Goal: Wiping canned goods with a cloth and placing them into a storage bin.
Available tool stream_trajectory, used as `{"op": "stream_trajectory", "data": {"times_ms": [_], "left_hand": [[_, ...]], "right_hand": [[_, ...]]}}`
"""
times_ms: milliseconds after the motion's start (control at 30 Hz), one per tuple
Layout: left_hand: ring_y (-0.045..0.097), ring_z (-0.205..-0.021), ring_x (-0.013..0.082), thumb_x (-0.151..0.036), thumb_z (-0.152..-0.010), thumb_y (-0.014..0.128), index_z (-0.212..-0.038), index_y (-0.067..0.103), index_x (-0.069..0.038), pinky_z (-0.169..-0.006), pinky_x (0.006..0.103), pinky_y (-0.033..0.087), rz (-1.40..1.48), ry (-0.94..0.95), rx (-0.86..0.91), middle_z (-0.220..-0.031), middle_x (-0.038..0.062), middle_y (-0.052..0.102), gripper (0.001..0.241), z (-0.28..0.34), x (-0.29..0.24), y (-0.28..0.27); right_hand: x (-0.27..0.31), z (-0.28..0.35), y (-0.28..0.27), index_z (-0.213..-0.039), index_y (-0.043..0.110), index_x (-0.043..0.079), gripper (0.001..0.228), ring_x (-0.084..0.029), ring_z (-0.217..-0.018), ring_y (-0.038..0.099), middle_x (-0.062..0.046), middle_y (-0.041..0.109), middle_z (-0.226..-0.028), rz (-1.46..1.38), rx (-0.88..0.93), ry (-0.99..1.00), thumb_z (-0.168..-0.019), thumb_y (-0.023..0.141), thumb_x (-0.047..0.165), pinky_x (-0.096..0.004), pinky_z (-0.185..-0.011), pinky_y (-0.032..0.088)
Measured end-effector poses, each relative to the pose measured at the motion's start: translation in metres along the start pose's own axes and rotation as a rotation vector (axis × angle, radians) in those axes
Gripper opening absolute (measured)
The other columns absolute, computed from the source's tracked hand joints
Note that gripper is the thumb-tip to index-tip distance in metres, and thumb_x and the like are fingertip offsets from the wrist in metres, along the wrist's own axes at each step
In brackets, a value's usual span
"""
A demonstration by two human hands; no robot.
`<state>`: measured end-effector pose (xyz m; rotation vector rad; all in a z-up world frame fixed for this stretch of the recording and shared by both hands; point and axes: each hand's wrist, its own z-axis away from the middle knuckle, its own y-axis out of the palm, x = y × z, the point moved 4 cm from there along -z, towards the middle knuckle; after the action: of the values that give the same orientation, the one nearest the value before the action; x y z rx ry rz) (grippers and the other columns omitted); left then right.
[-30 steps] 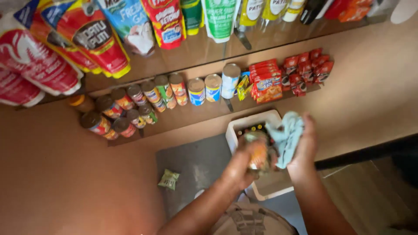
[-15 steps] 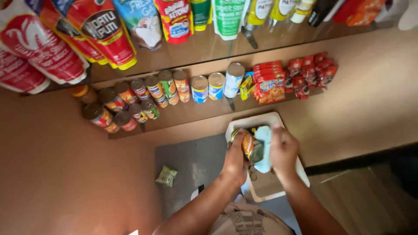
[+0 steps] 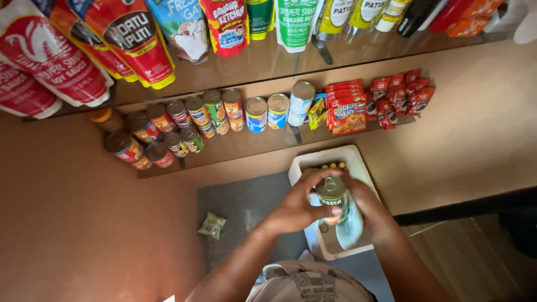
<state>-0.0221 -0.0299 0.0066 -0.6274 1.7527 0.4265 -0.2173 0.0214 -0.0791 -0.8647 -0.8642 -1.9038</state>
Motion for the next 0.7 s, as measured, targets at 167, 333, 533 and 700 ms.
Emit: {"op": "stream_trajectory", "data": {"times_ms": [167,333,533,700], "left_hand": [[0.06,-0.125,0.0203,-0.024,-0.078,0.087,-0.147,0.046,-0.007,-0.102,0.038,0.051,0.104,-0.186,-0.067,-0.135,0.009,0.063,0.082,-0.004,0.02,-0.011],[0.069,-0.113,0.0211,-0.024,-0.073,0.089,-0.136,0.051,-0.001,-0.099,0.0373,0.055,0.023,-0.233,-0.217,-0.123,0.011,0.069,0.077,-0.004,0.019,-0.005],[0.067,-0.121,0.0226,-0.022,-0.082,0.086,-0.146,0.056,-0.007,-0.106,0.0384,0.052,-0.043,-0.091,-0.06,-0.132,0.012,0.07,0.073,0.0,-0.005,-0.007],[0.059,-0.138,0.0276,-0.018,-0.089,0.082,-0.152,0.05,-0.007,-0.117,0.0411,0.044,0.023,0.027,0.048,-0.149,0.015,0.062,0.071,0.0,-0.001,-0.007]], "right_hand": [[0.01,0.011,0.014,-0.113,0.07,0.009,0.042,-0.019,-0.079,0.072,-0.007,0.076,-0.097,-0.08,-0.021,0.105,-0.095,0.055,0.043,-0.038,-0.071,0.058],[0.021,0.022,0.024,-0.118,0.072,0.011,0.052,-0.012,-0.083,0.068,-0.005,0.075,-0.101,0.162,-0.152,-0.291,-0.099,0.051,0.054,-0.028,-0.071,0.056],[0.005,-0.005,0.02,-0.109,0.073,0.008,0.05,-0.02,-0.065,0.069,-0.008,0.076,-0.087,-0.384,0.263,-0.014,-0.105,0.053,0.053,-0.035,-0.053,0.056],[-0.008,-0.003,0.02,-0.116,0.068,0.008,0.05,-0.021,-0.081,0.074,-0.009,0.075,-0.099,-0.285,0.236,0.139,-0.097,0.053,0.053,-0.038,-0.066,0.06]]}}
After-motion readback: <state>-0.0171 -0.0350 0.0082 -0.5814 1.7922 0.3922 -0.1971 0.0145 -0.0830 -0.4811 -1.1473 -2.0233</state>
